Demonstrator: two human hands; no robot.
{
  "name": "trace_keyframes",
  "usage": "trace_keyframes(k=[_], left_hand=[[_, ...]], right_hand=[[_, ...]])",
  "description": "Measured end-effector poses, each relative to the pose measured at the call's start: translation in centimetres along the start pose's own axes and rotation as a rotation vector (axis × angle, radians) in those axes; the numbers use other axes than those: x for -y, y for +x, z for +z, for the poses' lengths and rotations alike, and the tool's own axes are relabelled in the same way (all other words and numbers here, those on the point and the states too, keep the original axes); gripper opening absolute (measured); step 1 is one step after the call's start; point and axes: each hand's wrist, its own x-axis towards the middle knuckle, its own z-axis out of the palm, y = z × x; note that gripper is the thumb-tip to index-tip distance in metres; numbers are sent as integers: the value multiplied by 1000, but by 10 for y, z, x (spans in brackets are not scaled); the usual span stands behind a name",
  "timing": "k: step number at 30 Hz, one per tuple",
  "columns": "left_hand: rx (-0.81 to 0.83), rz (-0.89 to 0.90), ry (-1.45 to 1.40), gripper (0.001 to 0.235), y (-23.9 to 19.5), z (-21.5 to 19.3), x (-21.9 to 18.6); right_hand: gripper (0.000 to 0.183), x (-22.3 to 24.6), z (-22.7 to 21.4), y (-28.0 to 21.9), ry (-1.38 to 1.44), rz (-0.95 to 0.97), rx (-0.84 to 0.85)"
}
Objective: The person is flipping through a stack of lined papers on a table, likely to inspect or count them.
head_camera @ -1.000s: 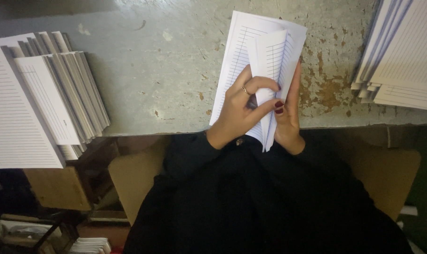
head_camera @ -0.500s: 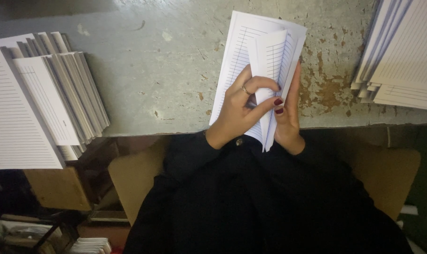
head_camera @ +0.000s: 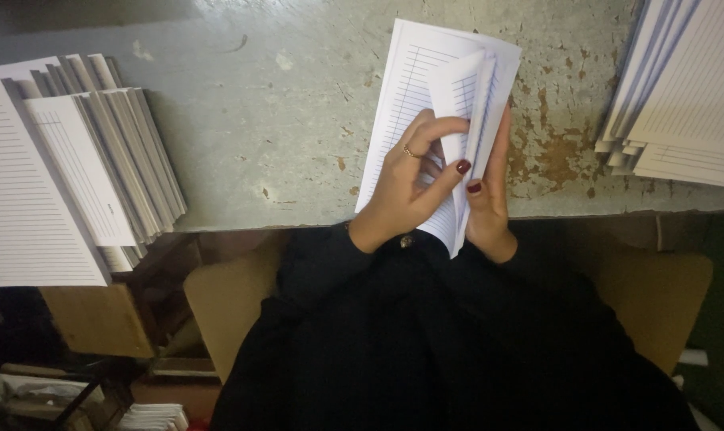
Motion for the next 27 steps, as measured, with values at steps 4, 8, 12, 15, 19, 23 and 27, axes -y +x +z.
trace_keyframes(k=[4,8,12,15,19,23,27], left_hand=[[7,-3,-3,38,0,0,3],[3,3,-8,37,0,0,0],[6,-1,-5,37,0,0,1],[7,-1,-15,39,0,-1,2],[6,-1,-32,40,-2,1,7],[-21,7,2,41,-3,1,6],[-44,21,47,42,-3,-4,-3]], right_hand=[[84,6,8,4,-42,-13,5],[86,7,7,3,-95,-22,-10],[86,3,5,4,-36,-27,-9],[86,0,3,2,-30,-28,-8],[86,11,12,6,-35,-35,-19],[83,14,16,6,-53,-38,-41],[84,15,15,6,-60,-20,-16]])
